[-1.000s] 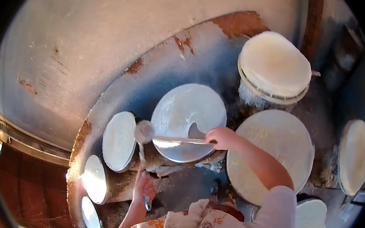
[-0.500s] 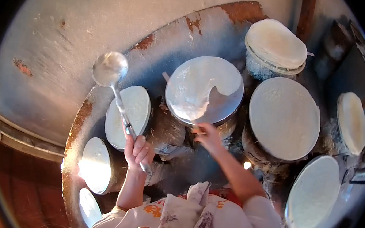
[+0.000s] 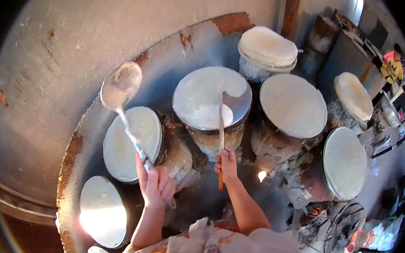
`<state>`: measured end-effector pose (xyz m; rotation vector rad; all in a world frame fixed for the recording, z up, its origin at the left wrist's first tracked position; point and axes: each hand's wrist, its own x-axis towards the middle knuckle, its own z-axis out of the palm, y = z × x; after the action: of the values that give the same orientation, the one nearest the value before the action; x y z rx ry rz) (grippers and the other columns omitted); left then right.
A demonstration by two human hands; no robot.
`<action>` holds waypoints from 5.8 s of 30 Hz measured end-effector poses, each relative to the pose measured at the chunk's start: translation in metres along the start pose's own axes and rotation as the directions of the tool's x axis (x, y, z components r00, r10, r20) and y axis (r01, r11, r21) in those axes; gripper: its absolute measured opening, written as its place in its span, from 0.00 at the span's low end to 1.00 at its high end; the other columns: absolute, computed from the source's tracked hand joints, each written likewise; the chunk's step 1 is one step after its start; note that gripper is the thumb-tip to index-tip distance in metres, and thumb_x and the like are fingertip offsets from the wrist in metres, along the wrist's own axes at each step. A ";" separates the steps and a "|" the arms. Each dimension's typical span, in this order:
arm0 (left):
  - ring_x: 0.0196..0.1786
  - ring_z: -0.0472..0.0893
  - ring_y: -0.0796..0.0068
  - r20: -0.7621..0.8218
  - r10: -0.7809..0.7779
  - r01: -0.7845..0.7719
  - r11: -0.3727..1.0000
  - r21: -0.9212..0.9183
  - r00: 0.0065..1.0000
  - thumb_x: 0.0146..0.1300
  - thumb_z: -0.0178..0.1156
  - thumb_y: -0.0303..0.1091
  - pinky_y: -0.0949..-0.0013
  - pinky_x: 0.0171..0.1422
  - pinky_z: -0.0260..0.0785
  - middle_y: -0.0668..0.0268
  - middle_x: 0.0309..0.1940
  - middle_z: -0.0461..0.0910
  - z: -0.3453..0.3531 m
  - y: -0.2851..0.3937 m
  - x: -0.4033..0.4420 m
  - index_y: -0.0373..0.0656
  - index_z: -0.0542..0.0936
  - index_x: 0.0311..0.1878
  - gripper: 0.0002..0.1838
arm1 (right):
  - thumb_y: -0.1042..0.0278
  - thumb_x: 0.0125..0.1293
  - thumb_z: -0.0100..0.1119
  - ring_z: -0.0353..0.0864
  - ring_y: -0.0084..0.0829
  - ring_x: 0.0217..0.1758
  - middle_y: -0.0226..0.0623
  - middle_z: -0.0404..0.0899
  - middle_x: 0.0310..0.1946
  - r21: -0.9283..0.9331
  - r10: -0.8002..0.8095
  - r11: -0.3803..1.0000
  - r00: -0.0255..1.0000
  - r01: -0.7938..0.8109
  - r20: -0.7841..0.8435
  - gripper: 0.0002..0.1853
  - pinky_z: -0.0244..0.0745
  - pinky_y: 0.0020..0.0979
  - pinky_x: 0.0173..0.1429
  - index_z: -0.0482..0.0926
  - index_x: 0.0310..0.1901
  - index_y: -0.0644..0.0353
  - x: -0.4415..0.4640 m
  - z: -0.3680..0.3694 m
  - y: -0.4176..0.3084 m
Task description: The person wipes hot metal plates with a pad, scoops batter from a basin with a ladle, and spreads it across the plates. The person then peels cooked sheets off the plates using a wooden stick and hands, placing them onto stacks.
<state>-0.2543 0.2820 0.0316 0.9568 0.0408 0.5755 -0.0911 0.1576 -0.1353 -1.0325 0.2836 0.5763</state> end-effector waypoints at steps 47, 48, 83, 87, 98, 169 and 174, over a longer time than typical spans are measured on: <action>0.12 0.60 0.86 0.243 -0.702 0.699 0.482 -0.529 0.669 0.76 0.35 0.44 0.79 0.14 0.55 0.75 0.18 0.59 0.089 -0.119 0.236 0.60 0.69 0.61 0.17 | 0.70 0.64 0.50 0.78 0.51 0.33 0.46 0.71 0.38 -0.978 -0.443 0.073 0.885 0.198 0.146 0.20 0.76 0.46 0.35 0.71 0.58 0.48 0.098 -0.087 -0.152; 0.13 0.61 0.86 0.215 -0.719 0.695 0.478 -0.537 0.661 0.76 0.37 0.45 0.78 0.16 0.56 0.75 0.17 0.60 0.088 -0.114 0.239 0.52 0.74 0.55 0.18 | 0.69 0.63 0.51 0.78 0.51 0.30 0.46 0.70 0.37 -0.963 -0.467 0.044 0.857 0.267 0.216 0.21 0.76 0.46 0.32 0.70 0.59 0.47 0.091 -0.092 -0.135; 0.09 0.61 0.89 -0.122 -0.048 -0.126 -0.071 -0.990 0.991 0.71 0.46 0.37 0.82 0.09 0.59 0.75 0.13 0.61 0.150 -0.095 0.027 0.46 0.61 0.21 0.19 | 0.76 0.60 0.57 0.82 0.41 0.39 0.51 0.80 0.41 -0.740 -0.173 0.069 0.739 0.669 0.652 0.17 0.75 0.36 0.42 0.77 0.52 0.63 0.041 -0.124 -0.122; 0.10 0.59 0.89 -0.187 0.246 -0.238 0.196 -0.951 0.951 0.71 0.43 0.41 0.79 0.11 0.59 0.77 0.13 0.57 0.136 -0.040 -0.107 0.29 0.56 0.67 0.29 | 0.72 0.59 0.57 0.80 0.46 0.35 0.49 0.79 0.35 -0.690 -0.472 0.285 0.724 0.666 0.504 0.16 0.75 0.39 0.40 0.79 0.51 0.57 0.062 -0.180 -0.120; 0.12 0.69 0.76 -0.982 0.017 -0.850 0.498 0.172 -0.188 0.63 0.54 0.32 0.69 0.17 0.70 0.71 0.11 0.66 0.005 0.002 -0.554 0.47 0.71 0.18 0.15 | 0.63 0.60 0.49 0.80 0.51 0.34 0.49 0.81 0.30 -0.669 0.380 -0.369 0.762 0.645 0.525 0.10 0.75 0.49 0.40 0.79 0.33 0.58 0.013 -0.262 -0.014; 0.34 0.77 0.67 0.510 0.036 -0.387 -0.605 0.696 0.860 0.42 0.64 0.26 0.64 0.36 0.69 0.68 0.33 0.78 -0.164 0.070 0.038 0.45 0.83 0.37 0.15 | 0.43 0.62 0.58 0.82 0.29 0.25 0.37 0.80 0.26 -0.663 0.164 0.693 0.833 0.285 0.529 0.23 0.69 0.28 0.20 0.72 0.37 0.59 0.135 0.215 0.023; 0.33 0.76 0.62 0.349 0.193 -0.235 -0.444 0.864 0.917 0.44 0.65 0.25 0.61 0.37 0.70 0.67 0.32 0.76 -0.147 0.009 -0.014 0.46 0.79 0.33 0.11 | 0.65 0.53 0.62 0.79 0.41 0.27 0.41 0.76 0.21 -0.680 -0.074 0.406 0.764 0.610 0.641 0.11 0.74 0.39 0.33 0.75 0.33 0.64 0.130 0.203 0.030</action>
<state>-0.3115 0.3908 -0.0510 2.9408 0.4113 0.9156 -0.0111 0.3867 -0.1192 -1.8169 -0.8551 0.5675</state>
